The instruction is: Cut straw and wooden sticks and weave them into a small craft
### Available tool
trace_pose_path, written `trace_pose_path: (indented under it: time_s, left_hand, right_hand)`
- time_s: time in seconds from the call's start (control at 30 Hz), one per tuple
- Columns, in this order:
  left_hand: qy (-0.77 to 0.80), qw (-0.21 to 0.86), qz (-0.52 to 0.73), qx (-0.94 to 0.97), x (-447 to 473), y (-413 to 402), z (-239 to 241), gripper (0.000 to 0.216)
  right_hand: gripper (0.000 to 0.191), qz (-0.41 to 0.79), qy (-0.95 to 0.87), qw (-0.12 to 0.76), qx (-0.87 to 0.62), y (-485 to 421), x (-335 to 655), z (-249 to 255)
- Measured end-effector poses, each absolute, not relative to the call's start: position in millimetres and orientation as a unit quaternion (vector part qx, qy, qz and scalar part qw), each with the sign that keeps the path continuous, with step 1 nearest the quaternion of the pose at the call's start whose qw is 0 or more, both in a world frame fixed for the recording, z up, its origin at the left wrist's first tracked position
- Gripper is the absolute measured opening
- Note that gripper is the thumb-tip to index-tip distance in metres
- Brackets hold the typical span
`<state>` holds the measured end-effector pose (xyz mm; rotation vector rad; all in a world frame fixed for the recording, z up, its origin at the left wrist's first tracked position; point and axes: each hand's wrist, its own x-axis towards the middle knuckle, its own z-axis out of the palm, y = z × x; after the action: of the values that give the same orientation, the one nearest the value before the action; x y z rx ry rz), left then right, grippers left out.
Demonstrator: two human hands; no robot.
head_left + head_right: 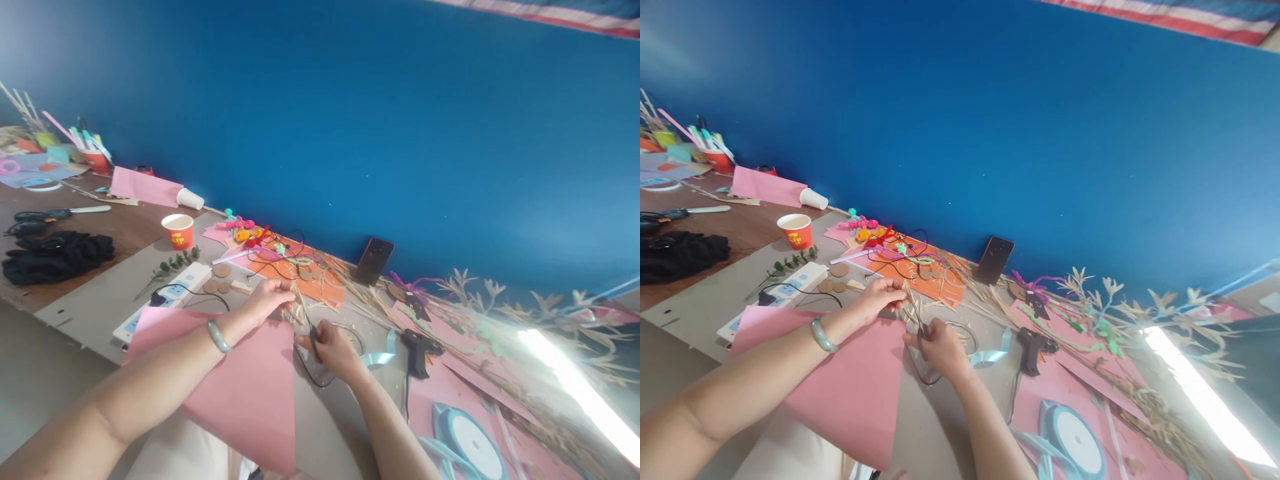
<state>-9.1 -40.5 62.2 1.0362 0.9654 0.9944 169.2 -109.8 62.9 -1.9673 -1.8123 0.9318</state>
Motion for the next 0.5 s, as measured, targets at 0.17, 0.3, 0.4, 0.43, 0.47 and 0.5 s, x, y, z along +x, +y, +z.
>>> trace_pose_path:
  time_s: [0.17, 0.3, 0.4, 0.43, 0.47, 0.5]
  left_hand:
    - [0.431, 0.648, 0.421, 0.467, -9.0, -40.2, 58.7, 0.014]
    - [0.431, 0.649, 0.418, 0.467, -9.4, -39.7, 58.7, 0.012]
    - [0.429, 0.651, 0.414, 0.47, -10.0, -39.8, 59.4, 0.012]
    - [0.428, 0.652, 0.413, 0.471, -10.2, -40.0, 60.0, 0.011]
    - [0.427, 0.652, 0.412, 0.472, -10.4, -40.4, 60.8, 0.011]
    - [0.426, 0.652, 0.412, 0.473, -10.5, -40.8, 61.7, 0.01]
  right_hand:
    - [0.041, 0.347, -0.628, 0.159, -0.678, -109.5, 169.5, 61.0]
    - [0.04, 0.374, -0.628, 0.174, -0.659, -109.6, 170.9, 59.3]
    - [0.04, 0.394, -0.624, 0.187, -0.649, -110.3, 171.2, 60.8]
    - [0.04, 0.398, -0.623, 0.191, -0.646, -110.6, 171.1, 61.3]
    - [0.039, 0.401, -0.622, 0.196, -0.643, -110.9, 171.1, 61.7]
    - [0.039, 0.405, -0.621, 0.199, -0.641, -111.1, 171.1, 61.7]
